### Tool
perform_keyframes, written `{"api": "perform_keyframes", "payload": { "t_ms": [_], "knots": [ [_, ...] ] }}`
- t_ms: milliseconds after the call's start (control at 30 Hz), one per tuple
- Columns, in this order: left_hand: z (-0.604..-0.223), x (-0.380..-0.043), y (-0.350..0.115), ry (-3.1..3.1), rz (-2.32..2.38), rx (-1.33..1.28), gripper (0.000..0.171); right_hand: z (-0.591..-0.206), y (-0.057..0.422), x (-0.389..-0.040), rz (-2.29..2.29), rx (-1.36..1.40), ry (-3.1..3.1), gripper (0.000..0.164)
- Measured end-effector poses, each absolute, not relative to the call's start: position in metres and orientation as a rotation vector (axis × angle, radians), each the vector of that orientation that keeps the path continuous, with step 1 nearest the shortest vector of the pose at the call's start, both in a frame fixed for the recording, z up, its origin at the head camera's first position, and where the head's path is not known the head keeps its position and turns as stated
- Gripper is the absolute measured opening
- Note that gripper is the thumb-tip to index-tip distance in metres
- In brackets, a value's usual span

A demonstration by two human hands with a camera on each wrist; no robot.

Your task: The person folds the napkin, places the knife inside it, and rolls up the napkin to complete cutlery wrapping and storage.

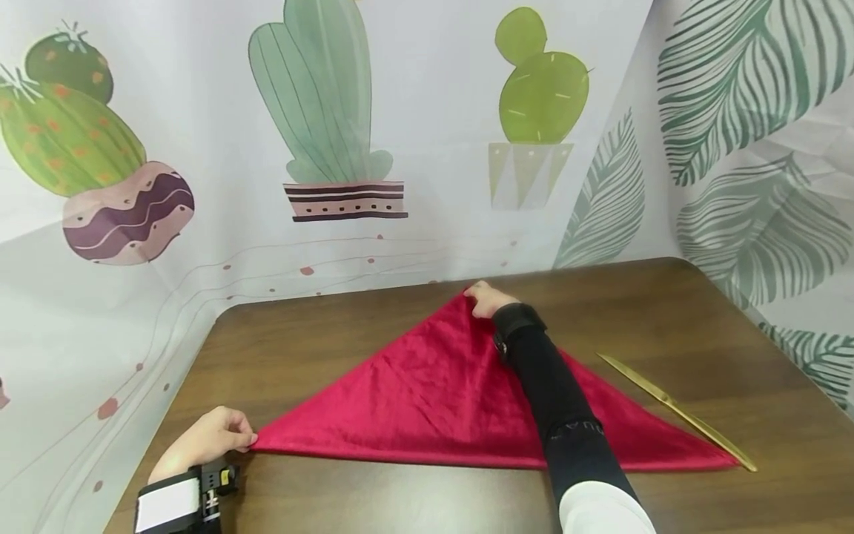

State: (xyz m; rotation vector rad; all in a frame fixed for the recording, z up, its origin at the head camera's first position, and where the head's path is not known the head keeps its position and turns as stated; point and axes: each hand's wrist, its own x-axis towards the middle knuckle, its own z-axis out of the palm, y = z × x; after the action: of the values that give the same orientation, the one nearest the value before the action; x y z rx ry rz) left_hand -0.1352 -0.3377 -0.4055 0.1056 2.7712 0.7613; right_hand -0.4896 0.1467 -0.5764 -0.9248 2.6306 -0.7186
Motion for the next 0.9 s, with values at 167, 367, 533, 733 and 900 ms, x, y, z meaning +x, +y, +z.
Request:
{"api": "perform_keyframes", "payload": {
  "t_ms": [167,367,533,733,900],
  "knots": [
    [-0.407,-0.134,-0.335,2.768,0.805,0.087,0.014,-0.490,0.123,-0.420,-0.730,-0.639,2.646,0.056],
    [-0.407,-0.134,-0.332,2.757,0.807,0.096,0.008,-0.432,0.109,-0.363,-0.689,-0.484,2.747,0.060],
    [-0.406,-0.137,-0.330,2.687,0.865,0.247,0.005,-0.428,0.122,-0.350,-0.653,-0.501,2.813,0.057],
    [-0.408,-0.140,-0.315,2.749,0.740,0.281,0.009,-0.433,0.158,-0.330,-0.742,-0.544,2.749,0.051],
    [-0.407,-0.145,-0.301,2.816,0.593,0.252,0.011,-0.447,0.197,-0.319,-0.799,-0.719,2.710,0.048]
  ]
}}
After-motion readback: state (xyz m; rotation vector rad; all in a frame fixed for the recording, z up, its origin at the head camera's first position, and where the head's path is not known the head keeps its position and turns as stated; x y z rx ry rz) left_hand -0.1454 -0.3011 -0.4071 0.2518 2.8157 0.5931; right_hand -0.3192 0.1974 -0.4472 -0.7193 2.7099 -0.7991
